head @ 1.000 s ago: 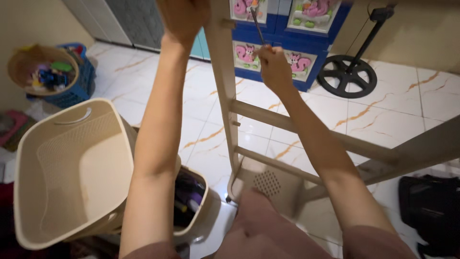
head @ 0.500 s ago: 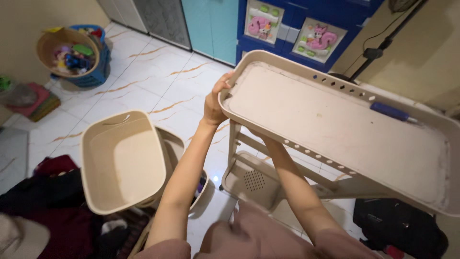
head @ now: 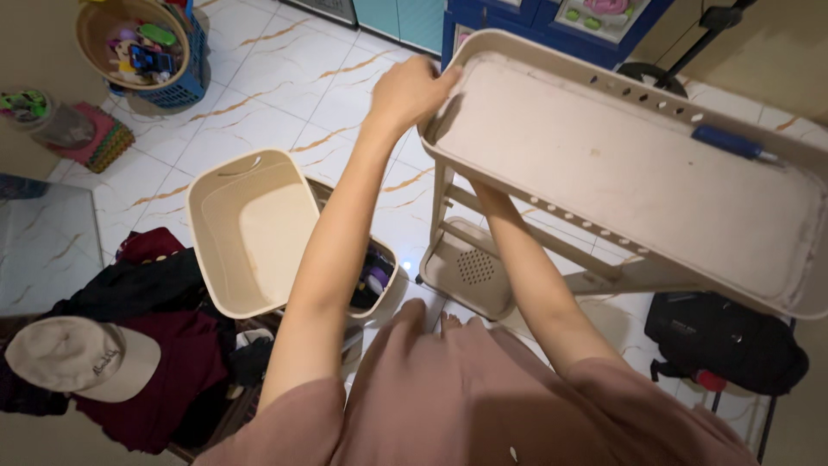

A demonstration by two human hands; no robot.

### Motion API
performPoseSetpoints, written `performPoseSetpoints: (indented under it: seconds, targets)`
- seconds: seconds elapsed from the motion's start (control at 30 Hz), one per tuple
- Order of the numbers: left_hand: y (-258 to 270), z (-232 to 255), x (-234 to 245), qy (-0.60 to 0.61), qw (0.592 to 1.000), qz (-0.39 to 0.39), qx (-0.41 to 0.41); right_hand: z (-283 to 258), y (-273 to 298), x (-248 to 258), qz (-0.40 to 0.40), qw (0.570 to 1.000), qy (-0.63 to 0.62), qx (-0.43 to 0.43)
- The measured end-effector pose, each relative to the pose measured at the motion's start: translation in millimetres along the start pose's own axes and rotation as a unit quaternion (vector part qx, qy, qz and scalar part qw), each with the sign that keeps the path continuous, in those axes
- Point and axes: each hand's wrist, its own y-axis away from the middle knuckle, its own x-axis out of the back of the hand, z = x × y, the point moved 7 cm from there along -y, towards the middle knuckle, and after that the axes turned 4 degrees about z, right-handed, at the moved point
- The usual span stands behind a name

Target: The person assembles a beige plastic storage shelf by attaching trays and baskets to a frame. They use a screwdriver to tighten screws at various joints and secure the components together.

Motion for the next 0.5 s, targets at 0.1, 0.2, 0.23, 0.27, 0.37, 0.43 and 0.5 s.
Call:
performPoseSetpoints:
  seconds: [0.1,0.2,0.23,0.27,0.37,0.43,0.5]
  targets:
    - [-14,24,-17,-0.060,0.994,0.060,-0.068,-17,-5,-1,0.008,0.999,0.026,0.023]
    - [-15,26,-28,-0.086,0.983,0.106,-0.126,-26,-1,-4,0.006,0.999,0.038,0.035]
    - [-15,24,-31,-0.102,0.979,0.113,-0.138,-28,0,-5,0.004,0.998,0.039,0.039]
    - [-14,23,-34,-0.118,0.975,0.119,-0.149,-29,1,-6,0.000,0.998,0.041,0.041]
    - [-20,20,-35,-0.109,0.973,0.136,-0.152,-32,-1,-8,-0.007,0.997,0.059,0.047]
    - [-23,26,-35,-0.125,0.966,0.154,-0.167,-34,-4,-10,-0.008,0.997,0.065,0.047]
    - [-26,27,-38,-0.149,0.965,0.145,-0.157,-37,-7,-12,-0.007,0.997,0.065,0.049]
